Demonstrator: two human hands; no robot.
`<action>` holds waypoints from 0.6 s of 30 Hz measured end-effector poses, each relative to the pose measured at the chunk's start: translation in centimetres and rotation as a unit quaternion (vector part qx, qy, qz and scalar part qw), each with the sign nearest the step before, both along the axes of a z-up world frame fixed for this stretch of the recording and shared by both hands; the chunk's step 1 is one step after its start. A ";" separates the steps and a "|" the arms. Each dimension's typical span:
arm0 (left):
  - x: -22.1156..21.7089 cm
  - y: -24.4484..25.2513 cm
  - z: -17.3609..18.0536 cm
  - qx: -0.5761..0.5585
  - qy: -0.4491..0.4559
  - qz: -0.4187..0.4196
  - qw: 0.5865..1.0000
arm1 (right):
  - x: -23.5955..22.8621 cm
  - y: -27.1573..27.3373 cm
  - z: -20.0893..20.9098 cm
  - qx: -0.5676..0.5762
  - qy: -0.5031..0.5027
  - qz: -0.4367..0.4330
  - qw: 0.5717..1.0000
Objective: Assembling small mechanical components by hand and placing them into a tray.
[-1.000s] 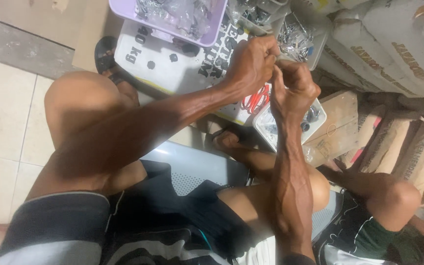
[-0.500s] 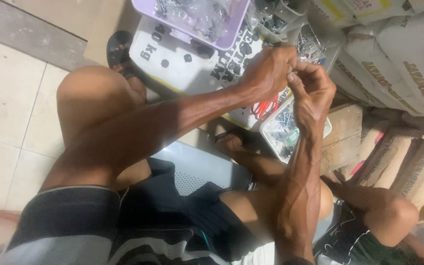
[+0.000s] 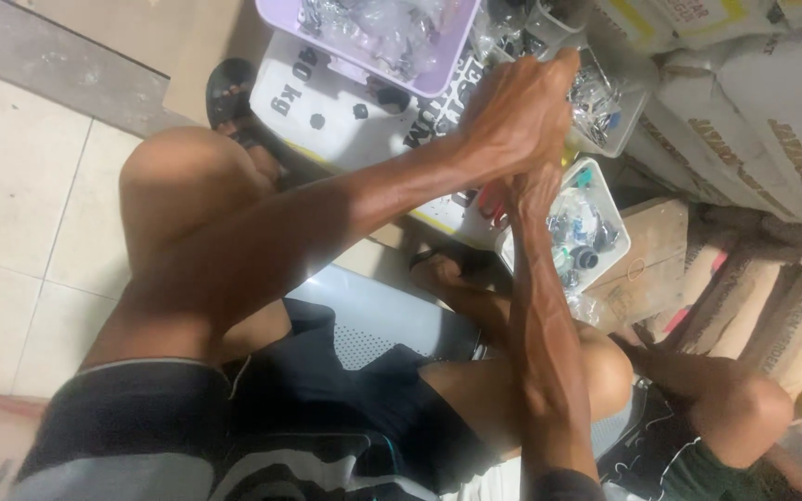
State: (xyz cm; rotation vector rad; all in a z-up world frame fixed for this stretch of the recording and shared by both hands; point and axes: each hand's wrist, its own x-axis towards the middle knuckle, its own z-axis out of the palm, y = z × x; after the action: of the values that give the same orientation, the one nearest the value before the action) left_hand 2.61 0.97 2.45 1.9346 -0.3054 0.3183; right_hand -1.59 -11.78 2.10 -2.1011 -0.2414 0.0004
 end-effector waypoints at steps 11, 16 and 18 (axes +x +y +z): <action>-0.4 -0.9 -2.2 0.041 0.079 -0.026 0.996 | 0.3 1.4 0.7 0.029 0.051 -0.001 0.998; -1.5 0.3 0.1 0.127 0.200 -0.026 0.971 | -0.2 0.9 1.2 0.036 0.078 -0.005 0.996; -2.0 0.6 1.0 0.156 0.212 -0.046 0.964 | -0.6 0.4 1.4 0.038 0.087 -0.011 0.995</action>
State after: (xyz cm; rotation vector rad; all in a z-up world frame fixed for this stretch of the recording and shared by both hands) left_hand 0.61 1.62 3.49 2.2291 -0.1670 -0.2223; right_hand -2.16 -11.37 3.48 -2.0132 -0.1114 0.1592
